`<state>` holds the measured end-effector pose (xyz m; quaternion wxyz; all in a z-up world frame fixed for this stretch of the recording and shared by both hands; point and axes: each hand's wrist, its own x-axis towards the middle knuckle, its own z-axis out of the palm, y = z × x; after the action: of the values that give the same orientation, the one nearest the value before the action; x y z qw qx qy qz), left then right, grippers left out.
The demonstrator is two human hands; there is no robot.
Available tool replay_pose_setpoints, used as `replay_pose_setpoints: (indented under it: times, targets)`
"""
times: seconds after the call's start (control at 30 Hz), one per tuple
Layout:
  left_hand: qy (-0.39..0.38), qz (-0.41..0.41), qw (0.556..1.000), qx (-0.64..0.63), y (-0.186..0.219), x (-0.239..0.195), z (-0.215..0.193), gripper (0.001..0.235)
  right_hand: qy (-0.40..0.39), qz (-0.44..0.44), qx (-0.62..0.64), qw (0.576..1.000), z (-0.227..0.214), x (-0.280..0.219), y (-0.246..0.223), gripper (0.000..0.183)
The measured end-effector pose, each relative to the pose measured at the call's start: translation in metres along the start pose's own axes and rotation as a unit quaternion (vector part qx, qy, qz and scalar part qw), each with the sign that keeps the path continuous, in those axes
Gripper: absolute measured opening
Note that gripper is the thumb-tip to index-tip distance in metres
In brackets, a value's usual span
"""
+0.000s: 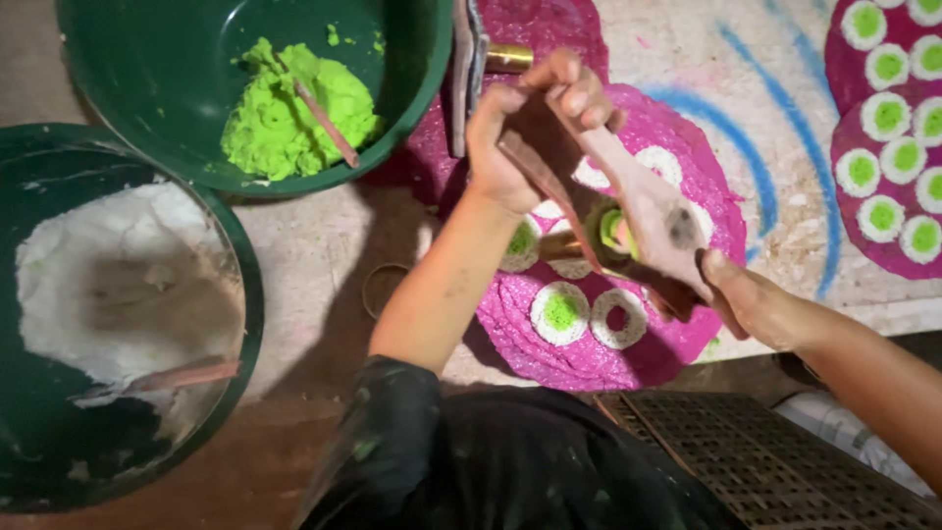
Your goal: The person prepares colorful snacks by pressing white and green dough into small molds using a hand-held tool and a stick. They arrange the finished snacks on a large tray and refill the tool from bowls containing more dough.
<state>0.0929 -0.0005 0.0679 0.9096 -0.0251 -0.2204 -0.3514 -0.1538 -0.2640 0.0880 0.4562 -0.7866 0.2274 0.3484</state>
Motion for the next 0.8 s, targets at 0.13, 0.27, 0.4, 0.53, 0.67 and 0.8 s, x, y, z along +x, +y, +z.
replay_pose_setpoints:
  times: [0.13, 0.27, 0.4, 0.53, 0.67, 0.8]
  targets:
    - [-0.015, 0.017, 0.994, -0.106, -0.042, 0.002, -0.034, 0.033, 0.021, -0.026, -0.035, 0.999, 0.011, -0.006, -0.015, 0.099]
    - [-0.036, 0.02, 0.993, -0.111, -0.051, 0.001, -0.067, 0.039, 0.077, -0.006, -0.082, 0.994, 0.031, 0.0, -0.036, 0.085]
    - [-0.005, -0.006, 0.997, -0.082, -0.049, -0.005, -0.082, 0.032, 0.083, -0.058, -0.02, 0.995, 0.037, -0.001, -0.037, 0.085]
    - [0.017, 0.016, 0.994, -0.102, -0.06, -0.005, -0.075, 0.038, 0.075, -0.003, -0.045, 0.996, 0.026, -0.002, -0.039, 0.09]
    - [-0.016, 0.017, 0.997, -0.071, -0.045, 0.015, -0.064, 0.036, 0.107, -0.126, -0.076, 0.983, 0.019, 0.009, -0.054, 0.088]
    - [-0.052, 0.0, 0.998, 0.02, -0.015, 0.04, -0.055, 0.029, 0.034, -0.276, -0.053, 0.959, 0.004, 0.022, -0.064, 0.09]
